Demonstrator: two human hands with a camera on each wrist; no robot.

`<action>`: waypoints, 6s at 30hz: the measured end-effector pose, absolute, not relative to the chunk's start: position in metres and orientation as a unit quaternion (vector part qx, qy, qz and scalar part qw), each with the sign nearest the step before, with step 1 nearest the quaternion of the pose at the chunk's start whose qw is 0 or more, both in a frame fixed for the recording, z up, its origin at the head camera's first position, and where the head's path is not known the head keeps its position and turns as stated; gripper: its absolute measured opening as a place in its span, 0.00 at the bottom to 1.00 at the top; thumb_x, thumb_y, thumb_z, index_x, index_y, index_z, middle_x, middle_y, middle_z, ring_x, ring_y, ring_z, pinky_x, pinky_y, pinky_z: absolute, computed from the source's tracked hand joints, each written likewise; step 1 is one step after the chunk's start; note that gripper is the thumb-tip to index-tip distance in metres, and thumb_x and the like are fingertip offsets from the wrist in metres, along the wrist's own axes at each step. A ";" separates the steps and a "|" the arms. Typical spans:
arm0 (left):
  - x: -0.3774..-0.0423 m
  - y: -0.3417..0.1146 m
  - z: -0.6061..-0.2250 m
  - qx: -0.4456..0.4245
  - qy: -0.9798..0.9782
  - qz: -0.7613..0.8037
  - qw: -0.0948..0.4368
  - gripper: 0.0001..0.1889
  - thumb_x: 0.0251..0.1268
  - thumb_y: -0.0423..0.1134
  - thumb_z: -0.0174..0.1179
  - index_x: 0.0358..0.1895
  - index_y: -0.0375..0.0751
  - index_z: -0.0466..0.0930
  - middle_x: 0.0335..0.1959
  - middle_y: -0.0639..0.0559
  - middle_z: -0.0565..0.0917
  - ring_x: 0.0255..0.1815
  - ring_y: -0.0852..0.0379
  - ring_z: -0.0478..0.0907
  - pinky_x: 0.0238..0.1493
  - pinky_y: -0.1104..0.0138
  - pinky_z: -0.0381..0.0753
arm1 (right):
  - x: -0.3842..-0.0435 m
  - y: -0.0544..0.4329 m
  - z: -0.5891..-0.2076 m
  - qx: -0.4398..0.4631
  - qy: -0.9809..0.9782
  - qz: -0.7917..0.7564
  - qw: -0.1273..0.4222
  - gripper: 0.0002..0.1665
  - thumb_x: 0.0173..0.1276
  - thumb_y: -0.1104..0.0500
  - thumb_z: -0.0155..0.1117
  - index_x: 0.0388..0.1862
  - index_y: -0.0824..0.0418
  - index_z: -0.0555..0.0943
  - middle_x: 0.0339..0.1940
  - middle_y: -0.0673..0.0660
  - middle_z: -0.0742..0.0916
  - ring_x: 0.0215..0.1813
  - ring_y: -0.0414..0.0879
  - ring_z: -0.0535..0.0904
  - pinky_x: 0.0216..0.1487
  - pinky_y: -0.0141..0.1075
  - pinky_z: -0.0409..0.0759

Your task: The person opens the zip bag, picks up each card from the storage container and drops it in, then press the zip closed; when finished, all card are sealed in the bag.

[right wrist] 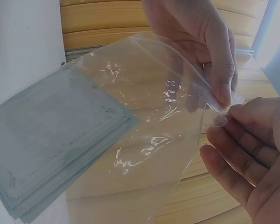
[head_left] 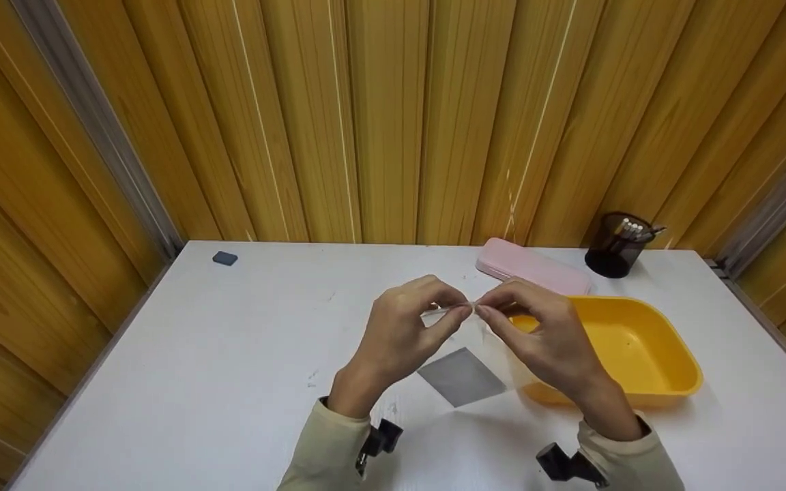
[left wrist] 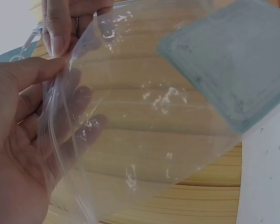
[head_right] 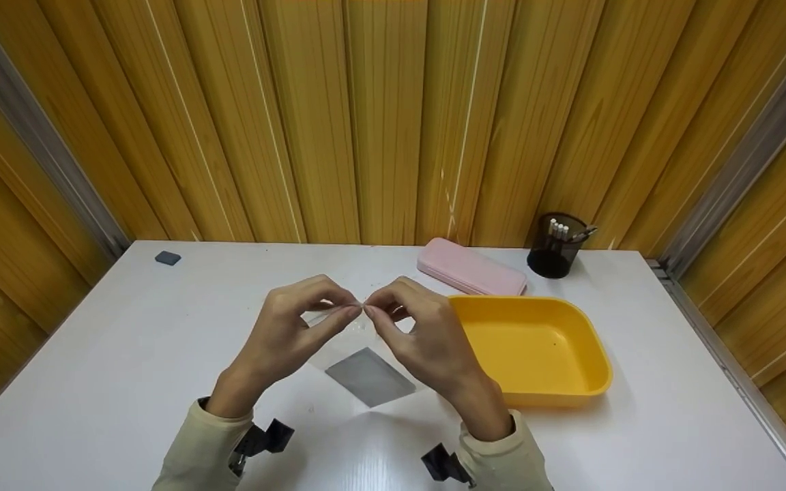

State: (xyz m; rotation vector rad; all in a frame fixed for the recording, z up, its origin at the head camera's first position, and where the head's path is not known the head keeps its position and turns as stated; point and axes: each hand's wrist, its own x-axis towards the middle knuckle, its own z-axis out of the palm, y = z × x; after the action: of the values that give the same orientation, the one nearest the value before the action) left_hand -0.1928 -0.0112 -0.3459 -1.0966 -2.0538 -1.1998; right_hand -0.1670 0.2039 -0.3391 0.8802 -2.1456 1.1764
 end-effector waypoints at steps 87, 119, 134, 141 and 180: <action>-0.191 -0.038 -0.334 -0.391 -0.838 -0.362 0.117 0.02 0.69 0.32 0.68 0.38 0.43 0.87 0.33 0.58 0.88 0.35 0.63 0.85 0.35 0.69 0.83 | -0.177 0.245 -0.334 0.243 -0.816 0.362 0.380 0.12 0.65 0.81 0.69 0.42 0.70 0.83 0.39 0.57 0.87 0.40 0.49 0.85 0.54 0.22 0.80; -0.198 -0.046 -0.339 -0.338 -0.783 -0.495 0.169 0.03 0.70 0.29 0.70 0.39 0.40 0.86 0.36 0.55 0.88 0.39 0.57 0.86 0.35 0.66 0.88 | -0.171 0.249 -0.327 0.229 -0.802 0.491 0.251 0.11 0.67 0.77 0.71 0.42 0.64 0.88 0.38 0.57 0.88 0.40 0.43 0.84 0.50 0.26 0.84; -0.198 -0.035 -0.342 -0.381 -0.765 -0.492 0.170 0.03 0.67 0.31 0.74 0.39 0.36 0.89 0.36 0.51 0.89 0.37 0.58 0.88 0.37 0.67 0.89 | -0.173 0.236 -0.331 0.256 -0.795 0.492 0.246 0.12 0.67 0.76 0.72 0.46 0.64 0.88 0.40 0.53 0.88 0.40 0.43 0.83 0.49 0.29 0.85; -0.201 -0.037 -0.342 -0.374 -0.729 -0.528 0.225 0.03 0.66 0.29 0.73 0.38 0.36 0.88 0.35 0.50 0.90 0.32 0.55 0.89 0.32 0.66 0.89 | -0.171 0.237 -0.331 0.234 -0.824 0.488 0.168 0.20 0.67 0.69 0.76 0.57 0.63 0.85 0.45 0.52 0.88 0.48 0.45 0.85 0.55 0.30 0.84; -0.203 -0.037 -0.344 -0.351 -0.728 -0.558 0.189 0.03 0.68 0.30 0.71 0.39 0.34 0.87 0.36 0.50 0.90 0.32 0.54 0.88 0.32 0.64 0.89 | -0.172 0.235 -0.334 0.241 -0.803 0.516 0.175 0.10 0.75 0.73 0.64 0.49 0.66 0.88 0.39 0.53 0.90 0.39 0.47 0.87 0.48 0.31 0.87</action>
State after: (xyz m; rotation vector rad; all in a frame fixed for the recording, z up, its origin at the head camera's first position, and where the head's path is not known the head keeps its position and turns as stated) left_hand -0.2031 -0.0374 -0.3444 -0.9862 -2.0489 -1.5681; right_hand -0.1718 0.2345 -0.3337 0.6828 -2.2749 1.4628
